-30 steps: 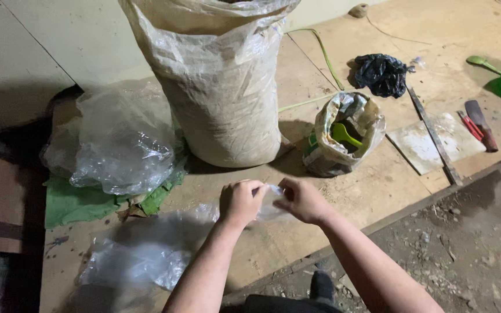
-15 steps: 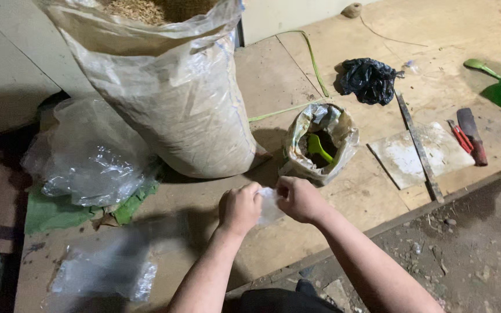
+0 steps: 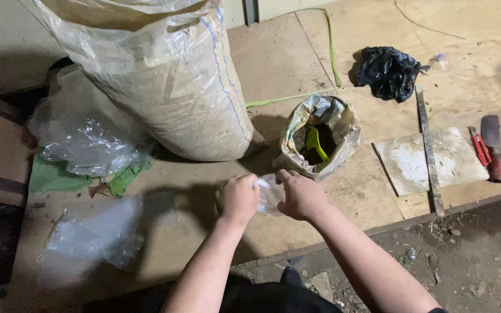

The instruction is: The person scoops a dark granular material from a large sack into a small clear plastic bag using a green plastic scoop. The person holds the bag open with the left hand and repeatedly fills it with the scoop in the right hand.

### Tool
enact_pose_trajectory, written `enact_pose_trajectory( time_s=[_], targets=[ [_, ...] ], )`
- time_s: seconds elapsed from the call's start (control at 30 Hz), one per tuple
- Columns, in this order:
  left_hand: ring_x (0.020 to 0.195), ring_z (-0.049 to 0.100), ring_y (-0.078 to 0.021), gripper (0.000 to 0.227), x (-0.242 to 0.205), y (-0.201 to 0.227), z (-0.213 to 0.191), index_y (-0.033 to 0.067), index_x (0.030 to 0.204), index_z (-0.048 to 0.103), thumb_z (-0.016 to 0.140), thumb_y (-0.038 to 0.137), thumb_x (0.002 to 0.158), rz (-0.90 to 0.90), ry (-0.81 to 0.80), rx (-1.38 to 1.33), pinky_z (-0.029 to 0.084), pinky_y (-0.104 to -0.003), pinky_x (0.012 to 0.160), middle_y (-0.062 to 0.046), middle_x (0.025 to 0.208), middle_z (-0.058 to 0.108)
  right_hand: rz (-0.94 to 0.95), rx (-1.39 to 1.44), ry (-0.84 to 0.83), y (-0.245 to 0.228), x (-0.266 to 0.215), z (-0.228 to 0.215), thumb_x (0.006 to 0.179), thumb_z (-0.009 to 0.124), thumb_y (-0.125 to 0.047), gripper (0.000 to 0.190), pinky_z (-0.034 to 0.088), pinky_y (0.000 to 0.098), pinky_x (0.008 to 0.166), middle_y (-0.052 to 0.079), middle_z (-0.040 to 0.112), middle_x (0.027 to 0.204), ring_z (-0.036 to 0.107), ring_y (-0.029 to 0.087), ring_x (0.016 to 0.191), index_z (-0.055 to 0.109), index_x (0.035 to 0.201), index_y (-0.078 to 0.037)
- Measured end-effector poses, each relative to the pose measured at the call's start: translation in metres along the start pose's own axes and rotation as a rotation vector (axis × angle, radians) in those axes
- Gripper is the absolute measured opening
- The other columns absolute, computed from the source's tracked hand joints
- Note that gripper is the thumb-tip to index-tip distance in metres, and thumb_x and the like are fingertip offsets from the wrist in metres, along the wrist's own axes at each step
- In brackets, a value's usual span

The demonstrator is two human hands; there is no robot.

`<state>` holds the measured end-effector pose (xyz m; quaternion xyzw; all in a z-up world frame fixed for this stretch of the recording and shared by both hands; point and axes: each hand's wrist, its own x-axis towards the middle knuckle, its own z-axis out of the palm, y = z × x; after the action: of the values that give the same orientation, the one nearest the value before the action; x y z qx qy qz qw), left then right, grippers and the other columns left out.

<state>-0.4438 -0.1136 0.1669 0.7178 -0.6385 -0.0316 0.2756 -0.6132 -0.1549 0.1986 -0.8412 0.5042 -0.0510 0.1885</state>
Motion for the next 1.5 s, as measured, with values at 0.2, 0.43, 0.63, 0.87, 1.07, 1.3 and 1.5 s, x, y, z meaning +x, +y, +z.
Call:
enact_pose_trajectory(
  time_s=[0.2, 0.43, 0.63, 0.87, 1.07, 1.3, 1.5],
  targets=[
    [0.081, 0.074, -0.0336, 0.027, -0.002, -0.017, 0.011, 0.0089, 0.095, 0.072, 0.081, 0.015, 0.071, -0.020, -0.105, -0.225, 0.057, -0.043, 0.072, -0.016, 0.088, 0.074, 0.076, 0.136, 0.046, -0.004, 0.008, 0.009, 0.097, 0.058, -0.026, 0.017, 0.057, 0.0467, 0.083, 0.013, 0.075, 0.099, 0.072, 0.035, 0.094, 0.068, 0.107, -0.017],
    [0.089, 0.072, -0.0348, 0.012, 0.001, -0.033, -0.019, 0.0141, 0.092, 0.075, 0.072, 0.015, 0.081, -0.053, -0.205, -0.050, 0.054, -0.047, 0.074, -0.013, 0.093, 0.076, 0.025, 0.018, 0.224, -0.022, 0.019, 0.026, 0.084, 0.062, -0.018, 0.021, 0.056, 0.0503, 0.077, 0.015, 0.074, 0.095, 0.072, 0.036, 0.089, 0.068, 0.104, -0.014],
    [0.087, 0.069, -0.0351, 0.020, 0.001, -0.072, -0.041, 0.0123, 0.084, 0.078, 0.069, 0.029, 0.089, 0.059, -0.134, -0.137, 0.054, -0.048, 0.074, -0.012, 0.092, 0.072, 0.084, 0.009, 0.096, -0.070, 0.022, 0.037, 0.078, 0.073, -0.031, 0.036, 0.056, 0.0497, 0.077, 0.016, 0.074, 0.093, 0.071, 0.037, 0.090, 0.066, 0.109, -0.015],
    [0.088, 0.070, -0.0333, 0.014, -0.005, -0.116, -0.034, 0.0093, 0.088, 0.077, 0.068, 0.019, 0.083, 0.221, -0.144, -0.107, 0.053, -0.045, 0.079, -0.011, 0.093, 0.073, 0.150, -0.003, -0.050, -0.105, 0.016, 0.058, 0.077, 0.067, -0.019, 0.031, 0.056, 0.0494, 0.078, 0.014, 0.074, 0.097, 0.070, 0.036, 0.091, 0.069, 0.108, -0.017],
    [0.090, 0.070, -0.0353, 0.013, 0.000, -0.109, -0.033, 0.0101, 0.089, 0.077, 0.067, 0.015, 0.081, 0.254, -0.180, -0.156, 0.051, -0.047, 0.080, -0.012, 0.092, 0.074, 0.155, 0.089, 0.121, -0.097, 0.021, 0.056, 0.082, 0.063, -0.017, 0.018, 0.056, 0.0476, 0.080, 0.012, 0.074, 0.099, 0.070, 0.035, 0.094, 0.073, 0.097, -0.014],
    [0.087, 0.070, -0.0377, 0.023, 0.021, -0.069, -0.016, 0.0063, 0.088, 0.075, 0.065, 0.027, 0.092, 0.057, -0.345, -0.410, 0.055, -0.047, 0.074, -0.015, 0.094, 0.073, 0.058, 0.211, 0.191, -0.043, 0.026, 0.028, 0.080, 0.070, -0.019, 0.021, 0.056, 0.0463, 0.080, 0.013, 0.074, 0.101, 0.070, 0.035, 0.094, 0.073, 0.099, -0.012],
    [0.087, 0.070, -0.0385, 0.020, 0.045, -0.022, 0.017, 0.0044, 0.087, 0.074, 0.068, 0.022, 0.092, 0.051, -0.092, -0.456, 0.056, -0.045, 0.079, -0.020, 0.090, 0.072, 0.135, 0.171, 0.002, 0.034, 0.038, 0.010, 0.074, 0.077, -0.023, 0.035, 0.057, 0.0437, 0.076, 0.012, 0.076, 0.089, 0.074, 0.032, 0.086, 0.069, 0.106, -0.012]
  ],
)
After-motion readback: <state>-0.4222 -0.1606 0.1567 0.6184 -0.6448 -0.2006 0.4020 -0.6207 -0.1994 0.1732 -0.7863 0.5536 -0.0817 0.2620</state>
